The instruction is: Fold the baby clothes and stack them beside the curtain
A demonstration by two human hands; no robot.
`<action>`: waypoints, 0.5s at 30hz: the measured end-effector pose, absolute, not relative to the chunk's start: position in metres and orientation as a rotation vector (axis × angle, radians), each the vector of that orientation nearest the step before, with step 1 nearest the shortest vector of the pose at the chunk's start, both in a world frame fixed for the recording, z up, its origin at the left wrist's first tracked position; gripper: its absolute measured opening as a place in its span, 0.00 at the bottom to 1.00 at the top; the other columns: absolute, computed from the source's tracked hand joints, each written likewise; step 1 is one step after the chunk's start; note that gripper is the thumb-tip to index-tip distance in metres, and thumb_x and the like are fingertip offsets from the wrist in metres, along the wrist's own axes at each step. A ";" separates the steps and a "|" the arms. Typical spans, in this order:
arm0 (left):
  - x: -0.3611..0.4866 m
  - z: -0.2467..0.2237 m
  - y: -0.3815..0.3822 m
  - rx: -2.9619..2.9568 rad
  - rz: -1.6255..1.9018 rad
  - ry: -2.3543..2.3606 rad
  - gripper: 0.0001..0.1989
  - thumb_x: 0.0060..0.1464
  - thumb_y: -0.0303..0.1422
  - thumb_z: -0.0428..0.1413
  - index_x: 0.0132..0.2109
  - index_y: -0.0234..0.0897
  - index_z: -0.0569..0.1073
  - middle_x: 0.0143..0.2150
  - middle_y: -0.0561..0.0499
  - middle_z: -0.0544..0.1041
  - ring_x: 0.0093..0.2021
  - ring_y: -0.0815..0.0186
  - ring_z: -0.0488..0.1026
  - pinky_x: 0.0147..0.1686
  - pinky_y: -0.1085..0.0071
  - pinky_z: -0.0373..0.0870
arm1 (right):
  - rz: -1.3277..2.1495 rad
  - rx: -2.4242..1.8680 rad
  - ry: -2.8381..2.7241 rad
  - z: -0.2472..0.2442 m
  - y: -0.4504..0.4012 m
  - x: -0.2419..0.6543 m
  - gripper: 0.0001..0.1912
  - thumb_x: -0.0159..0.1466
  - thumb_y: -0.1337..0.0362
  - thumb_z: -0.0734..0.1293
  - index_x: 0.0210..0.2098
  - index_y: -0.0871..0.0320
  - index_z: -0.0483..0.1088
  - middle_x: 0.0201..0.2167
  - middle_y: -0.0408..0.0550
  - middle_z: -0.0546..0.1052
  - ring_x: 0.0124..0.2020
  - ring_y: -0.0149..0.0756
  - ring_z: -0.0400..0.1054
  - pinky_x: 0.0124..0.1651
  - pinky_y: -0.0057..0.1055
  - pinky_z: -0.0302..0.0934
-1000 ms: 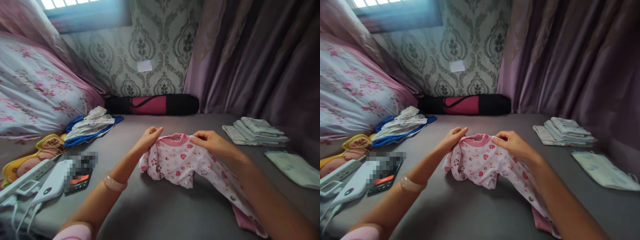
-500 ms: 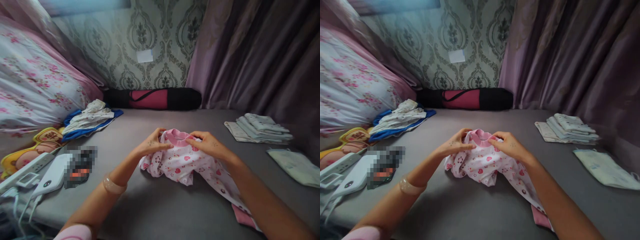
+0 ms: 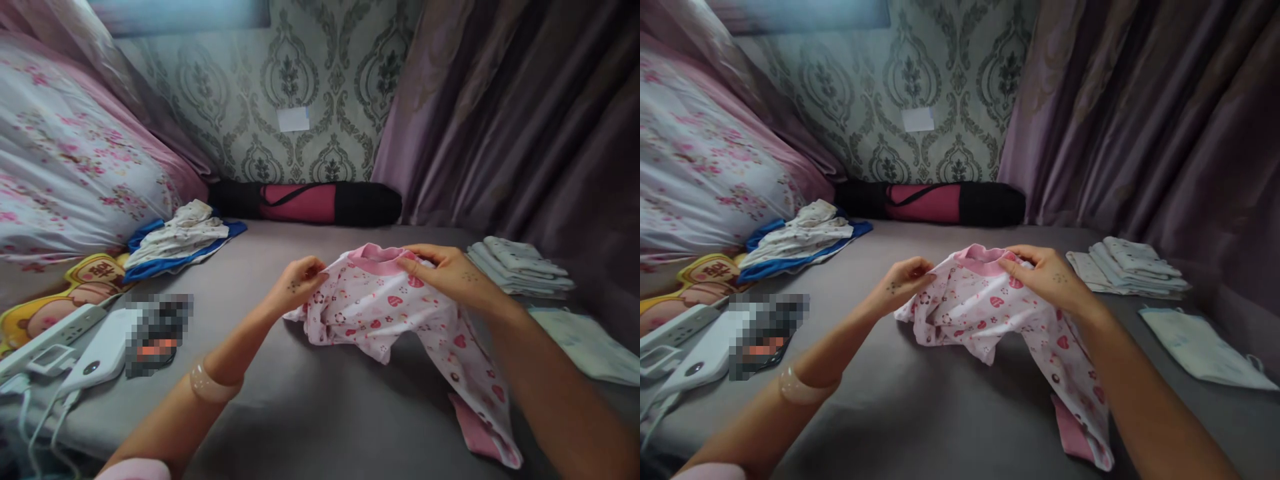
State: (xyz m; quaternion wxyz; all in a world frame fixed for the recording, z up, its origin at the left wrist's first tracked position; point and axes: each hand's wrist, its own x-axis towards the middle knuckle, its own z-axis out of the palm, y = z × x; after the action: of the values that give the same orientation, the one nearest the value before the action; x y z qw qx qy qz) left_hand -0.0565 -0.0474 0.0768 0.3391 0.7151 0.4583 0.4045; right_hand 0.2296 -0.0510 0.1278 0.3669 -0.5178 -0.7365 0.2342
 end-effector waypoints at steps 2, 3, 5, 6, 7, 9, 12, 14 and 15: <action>-0.061 0.089 -0.044 1.802 1.083 1.104 0.09 0.54 0.36 0.53 0.37 0.33 0.71 0.31 0.52 0.71 0.31 0.69 0.67 0.31 0.73 0.65 | 0.545 -1.338 -1.910 0.137 -0.050 0.234 0.18 0.59 0.48 0.67 0.42 0.51 0.78 0.38 0.45 0.80 0.39 0.41 0.73 0.40 0.34 0.67; -0.063 0.097 -0.043 1.789 1.112 1.087 0.10 0.54 0.36 0.53 0.37 0.33 0.71 0.31 0.51 0.72 0.31 0.70 0.67 0.31 0.73 0.65 | 0.500 -1.342 -1.921 0.143 -0.049 0.235 0.18 0.59 0.47 0.67 0.41 0.51 0.78 0.38 0.45 0.80 0.39 0.41 0.73 0.39 0.34 0.67; -0.065 0.118 -0.039 1.799 1.185 1.088 0.11 0.55 0.37 0.53 0.38 0.33 0.71 0.30 0.52 0.71 0.29 0.71 0.66 0.29 0.75 0.63 | 0.377 -1.338 -1.949 0.156 -0.048 0.237 0.17 0.59 0.47 0.67 0.39 0.51 0.78 0.38 0.46 0.79 0.39 0.41 0.73 0.39 0.35 0.66; -0.066 0.130 -0.037 1.826 1.226 1.091 0.11 0.55 0.37 0.53 0.38 0.33 0.71 0.29 0.53 0.71 0.28 0.71 0.66 0.28 0.75 0.62 | 0.315 -1.325 -1.967 0.164 -0.046 0.237 0.17 0.59 0.47 0.67 0.37 0.51 0.78 0.38 0.46 0.79 0.39 0.41 0.72 0.39 0.35 0.65; -0.067 0.144 -0.034 1.873 1.264 1.088 0.11 0.55 0.38 0.53 0.38 0.33 0.71 0.29 0.53 0.71 0.28 0.72 0.65 0.27 0.76 0.61 | 0.265 -1.308 -1.988 0.172 -0.045 0.237 0.17 0.59 0.47 0.67 0.36 0.51 0.78 0.38 0.46 0.79 0.39 0.40 0.72 0.39 0.35 0.65; -0.068 0.173 -0.029 2.027 1.306 1.067 0.12 0.54 0.38 0.54 0.38 0.33 0.72 0.30 0.53 0.71 0.29 0.72 0.66 0.26 0.77 0.61 | 0.212 -1.271 -2.021 0.191 -0.042 0.236 0.17 0.59 0.46 0.66 0.35 0.52 0.78 0.36 0.45 0.78 0.37 0.39 0.71 0.38 0.34 0.64; -0.071 0.221 -0.021 2.292 1.266 1.046 0.13 0.51 0.39 0.59 0.39 0.34 0.75 0.31 0.53 0.73 0.30 0.72 0.67 0.27 0.77 0.62 | 0.227 -1.264 -2.056 0.222 -0.041 0.235 0.19 0.59 0.45 0.66 0.35 0.53 0.78 0.30 0.45 0.77 0.31 0.36 0.70 0.32 0.31 0.61; -0.074 0.251 -0.020 2.413 1.212 1.039 0.13 0.50 0.39 0.60 0.38 0.34 0.77 0.28 0.53 0.73 0.29 0.71 0.68 0.27 0.77 0.63 | 0.205 -1.255 -2.059 0.242 -0.043 0.234 0.20 0.59 0.44 0.66 0.36 0.54 0.78 0.29 0.44 0.77 0.29 0.35 0.69 0.30 0.30 0.60; -0.075 0.263 -0.020 2.455 1.206 1.032 0.12 0.50 0.39 0.60 0.37 0.34 0.77 0.27 0.53 0.73 0.28 0.71 0.68 0.26 0.77 0.63 | 0.159 -1.233 -2.041 0.251 -0.045 0.233 0.20 0.59 0.44 0.66 0.36 0.54 0.77 0.29 0.44 0.77 0.29 0.35 0.68 0.30 0.30 0.59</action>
State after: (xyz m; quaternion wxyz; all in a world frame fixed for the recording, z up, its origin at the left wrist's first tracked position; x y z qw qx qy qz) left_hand -0.0754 -0.0203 0.2634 0.1088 0.8347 0.3510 0.4102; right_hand 0.2325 -0.0446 0.2513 0.3674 -0.4798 -0.7943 0.0621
